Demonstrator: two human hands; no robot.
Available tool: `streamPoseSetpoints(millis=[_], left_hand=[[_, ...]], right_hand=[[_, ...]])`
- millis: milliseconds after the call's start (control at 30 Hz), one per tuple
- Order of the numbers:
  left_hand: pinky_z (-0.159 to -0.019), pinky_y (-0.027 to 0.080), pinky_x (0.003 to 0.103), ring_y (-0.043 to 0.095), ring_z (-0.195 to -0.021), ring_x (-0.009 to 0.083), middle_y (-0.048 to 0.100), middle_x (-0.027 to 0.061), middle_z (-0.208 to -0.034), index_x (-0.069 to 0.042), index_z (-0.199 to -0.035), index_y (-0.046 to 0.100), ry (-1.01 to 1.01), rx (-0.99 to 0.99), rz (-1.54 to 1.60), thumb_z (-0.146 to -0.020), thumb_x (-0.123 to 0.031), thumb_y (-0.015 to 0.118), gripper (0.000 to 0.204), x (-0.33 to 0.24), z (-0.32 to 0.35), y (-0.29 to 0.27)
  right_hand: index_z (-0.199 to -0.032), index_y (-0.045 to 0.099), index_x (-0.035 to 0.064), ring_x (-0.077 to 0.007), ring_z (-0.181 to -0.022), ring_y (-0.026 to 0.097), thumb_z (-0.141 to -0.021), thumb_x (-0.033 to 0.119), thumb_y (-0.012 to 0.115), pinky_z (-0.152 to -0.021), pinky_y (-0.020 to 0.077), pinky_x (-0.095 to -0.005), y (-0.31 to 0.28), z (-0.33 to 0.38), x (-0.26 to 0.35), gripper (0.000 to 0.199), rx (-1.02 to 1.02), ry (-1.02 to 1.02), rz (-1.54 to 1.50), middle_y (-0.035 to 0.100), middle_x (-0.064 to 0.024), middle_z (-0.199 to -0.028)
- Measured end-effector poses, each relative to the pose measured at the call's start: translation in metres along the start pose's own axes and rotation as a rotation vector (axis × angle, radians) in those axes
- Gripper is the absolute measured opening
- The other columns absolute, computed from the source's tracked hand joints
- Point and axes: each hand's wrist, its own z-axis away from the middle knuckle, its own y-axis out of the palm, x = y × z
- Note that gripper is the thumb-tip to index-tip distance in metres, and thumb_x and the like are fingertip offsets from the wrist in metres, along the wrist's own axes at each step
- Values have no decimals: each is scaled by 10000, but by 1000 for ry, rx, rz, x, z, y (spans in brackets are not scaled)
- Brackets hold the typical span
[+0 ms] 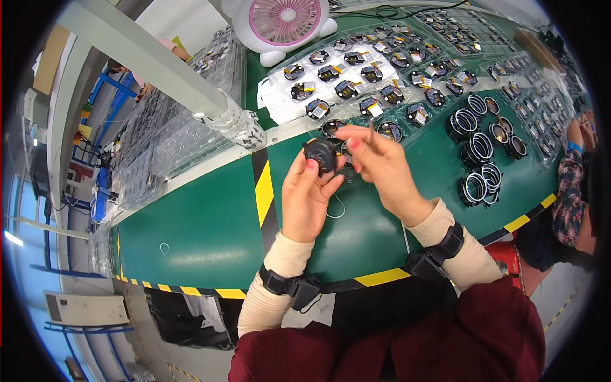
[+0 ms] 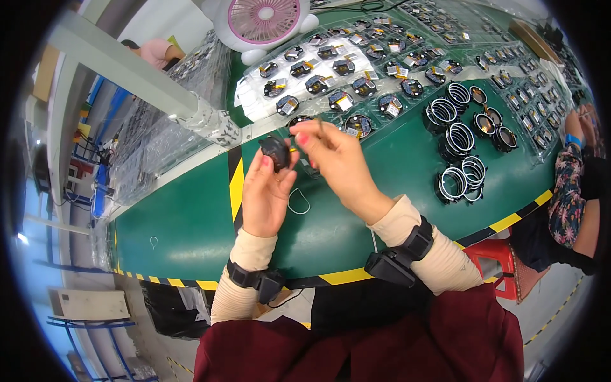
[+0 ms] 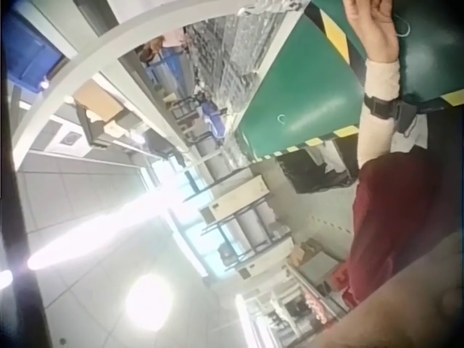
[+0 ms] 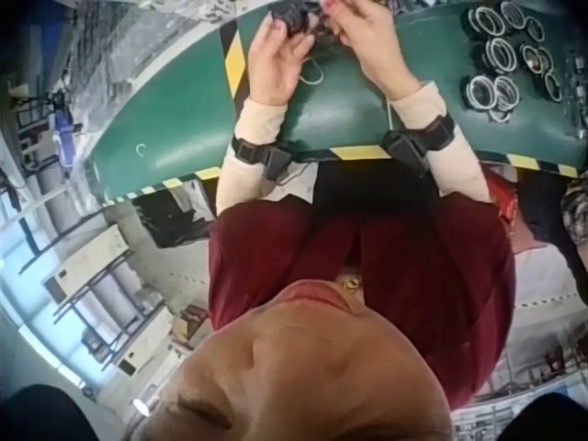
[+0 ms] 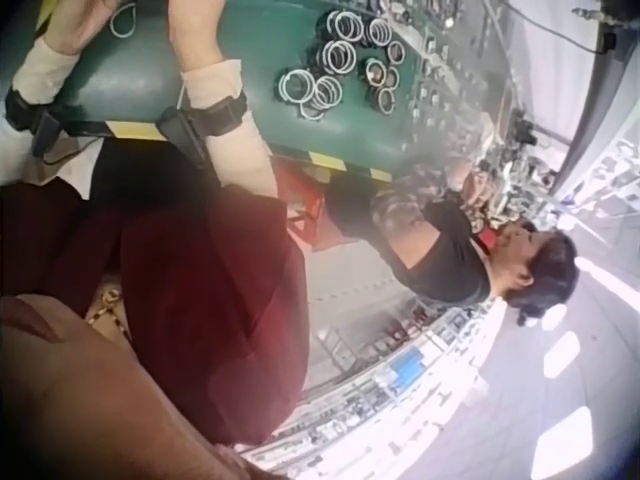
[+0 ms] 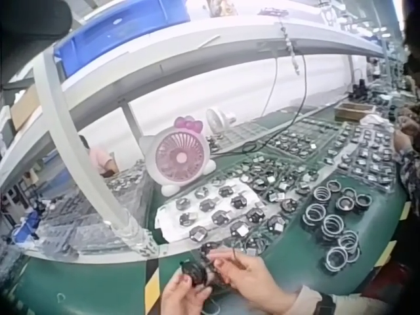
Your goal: The person picks up a watch component, peels off a small adhesive strip, and presses a circular ring onto the component. They then use a thin metal tool to press down internal parts and wires before setting the assembled watch back onto the green work surface.
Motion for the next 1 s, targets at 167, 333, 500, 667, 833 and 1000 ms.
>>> streamPoseSetpoints(millis=[167, 333, 500, 667, 833, 1000], left_hand=[[-658, 533, 280, 583, -891, 183, 552, 100, -981, -33, -1259, 348, -374, 162, 394, -907, -159, 436, 384, 1, -8, -25], [-558, 525, 256, 603, -764, 176, 562, 111, -926, -9, -1239, 358, -319, 198, 87, -906, -172, 440, 379, 1, -6, -16], [-503, 505, 251, 605, -650, 172, 571, 128, -894, 17, -1173, 384, -99, 150, -398, -905, -164, 433, 327, -2, 1, -1], [-464, 471, 233, 603, -622, 167, 580, 134, -878, 23, -1055, 413, 56, -55, -305, -903, -139, 414, 222, 3, -1, 3], [-431, 418, 205, 593, -575, 156, 592, 119, -783, 0, -948, 418, 2, -139, -336, -901, -106, 385, 120, -2, -3, 5], [-413, 382, 199, 525, -490, 118, 576, 88, -673, -11, -937, 415, -12, -68, -563, -902, -101, 369, 107, -3, -2, 0]], right_hand=[[-1017, 578, 9, -9, -586, 436, -800, 34, 587, -528, 360, -155, 4, -1, -1, 219, 94, 41, -30, 572, 15, -721], [-985, 573, -1, -11, -579, 421, -809, 38, 576, -517, 353, -156, 3, -1, -4, 181, 74, 10, -3, 578, 11, -744], [-1014, 551, -10, -23, -602, 456, -809, 38, 576, -538, 380, -160, 2, -1, -2, 212, 35, -62, 162, 591, -2, -779], [-1047, 521, -33, -46, -667, 513, -808, 12, 565, -581, 422, -179, 7, 0, -5, 247, 97, -5, -32, 590, -30, -840], [-1059, 513, -43, -57, -708, 534, -818, -6, 538, -618, 443, -191, 6, 0, -13, 245, 141, -8, -31, 582, -55, -898], [-1071, 510, -43, -62, -718, 539, -824, -8, 526, -632, 447, -195, 7, 2, -8, 250, 153, 21, -43, 582, -63, -914]])
